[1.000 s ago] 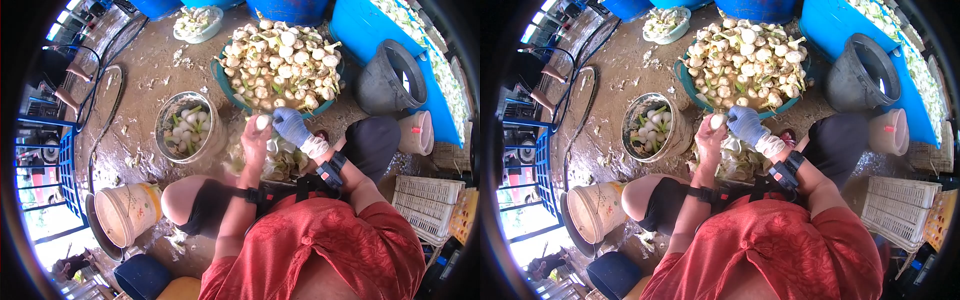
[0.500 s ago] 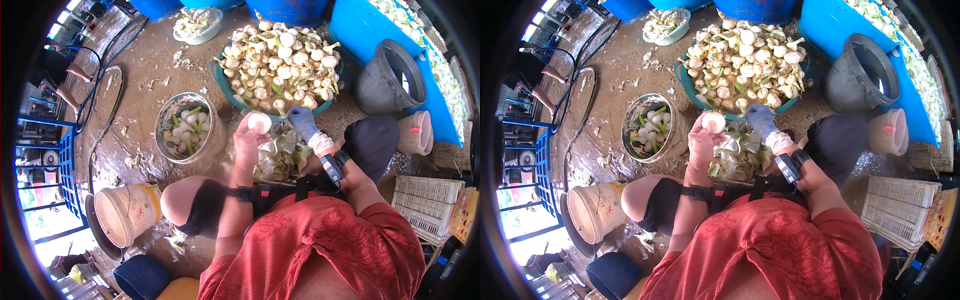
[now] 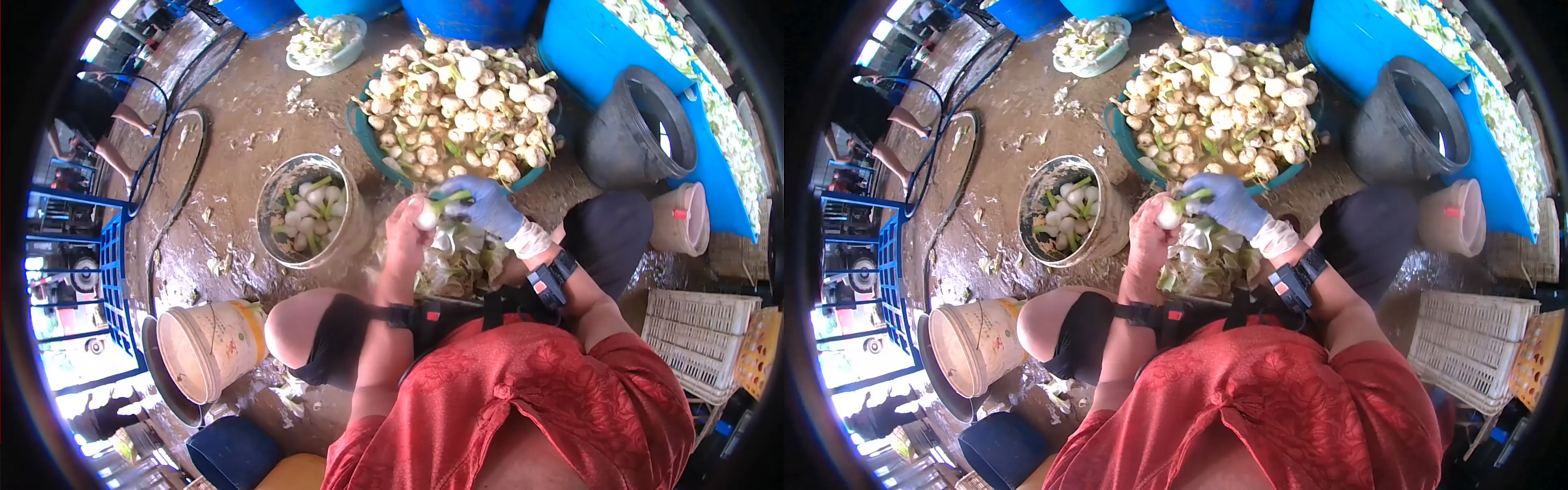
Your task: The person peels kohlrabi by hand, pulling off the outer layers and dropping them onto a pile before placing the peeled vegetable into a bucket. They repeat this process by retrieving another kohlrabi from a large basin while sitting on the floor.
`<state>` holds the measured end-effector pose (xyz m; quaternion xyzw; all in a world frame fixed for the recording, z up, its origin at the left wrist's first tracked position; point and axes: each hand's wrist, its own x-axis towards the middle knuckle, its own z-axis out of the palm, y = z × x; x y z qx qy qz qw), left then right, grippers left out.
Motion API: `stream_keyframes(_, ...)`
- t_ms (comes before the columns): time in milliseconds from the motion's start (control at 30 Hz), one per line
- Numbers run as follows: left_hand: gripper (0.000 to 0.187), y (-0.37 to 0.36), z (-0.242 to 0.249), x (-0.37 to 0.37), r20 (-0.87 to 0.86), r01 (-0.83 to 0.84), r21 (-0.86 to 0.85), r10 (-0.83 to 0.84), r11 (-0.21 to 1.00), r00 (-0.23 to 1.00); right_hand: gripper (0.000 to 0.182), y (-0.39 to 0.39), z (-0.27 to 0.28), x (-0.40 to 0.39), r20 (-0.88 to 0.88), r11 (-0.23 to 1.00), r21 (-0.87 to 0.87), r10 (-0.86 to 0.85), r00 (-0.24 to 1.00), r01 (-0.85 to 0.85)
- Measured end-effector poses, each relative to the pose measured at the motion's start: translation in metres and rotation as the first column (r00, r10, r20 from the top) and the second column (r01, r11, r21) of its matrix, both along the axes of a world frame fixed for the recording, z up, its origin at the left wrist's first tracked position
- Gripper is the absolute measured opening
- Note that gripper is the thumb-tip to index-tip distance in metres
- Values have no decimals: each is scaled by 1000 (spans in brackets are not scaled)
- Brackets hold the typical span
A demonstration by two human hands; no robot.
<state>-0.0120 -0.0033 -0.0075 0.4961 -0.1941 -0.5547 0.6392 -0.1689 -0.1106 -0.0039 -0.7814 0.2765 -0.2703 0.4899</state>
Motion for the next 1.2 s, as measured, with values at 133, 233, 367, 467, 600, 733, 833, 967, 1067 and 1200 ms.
stream_keyframes(133, 18, -10, 4, -5, 123, -289, -6, 288, 957, 950, 26, -13, -28, 6, 47, 845, 490, -268, 962, 212)
stream_keyframes(233, 57, -11, -7, -17, 667, -246, -88, 240, 965, 705, 26, -1, -56, 16, 129, 940, 323, -155, 979, 107)
stream_keyframes(367, 55, -6, -4, -23, 647, -259, -89, 254, 962, 719, 22, 11, -26, 49, 200, 702, 707, -320, 926, 90)
stream_keyframes(467, 52, -2, -8, -19, 544, -255, -63, 247, 965, 802, 20, 13, -14, 47, 119, 805, 574, -267, 956, 153)
stream_keyframes(600, 43, 1, 4, -17, 247, -224, -85, 238, 971, 939, 16, 11, -9, 41, 132, 850, 515, -203, 970, 108)
stream_keyframes(733, 38, 3, 4, -16, 24, -231, -141, 237, 963, 971, 12, 11, 1, 32, 187, 919, 393, -108, 976, 27)
stream_keyframes(833, 33, 2, 1, -13, -81, -221, -156, 211, 963, 974, 10, 18, 26, 26, 225, 962, 273, -59, 972, -5)
stream_keyframes(967, 33, 3, -13, -2, -267, -81, -195, 27, 977, 963, 16, 9, -2, 17, 188, 933, 359, -66, 980, -6)
stream_keyframes(1067, 40, 1, -24, 2, -467, 54, -205, -146, 977, 872, 16, 2, -17, 14, -42, 970, -239, -55, 998, 43)
stream_keyframes(1200, 46, 1, -6, 2, -450, 79, -70, -102, 994, 887, 21, 5, -16, 19, 27, 985, -160, -63, 998, 66)
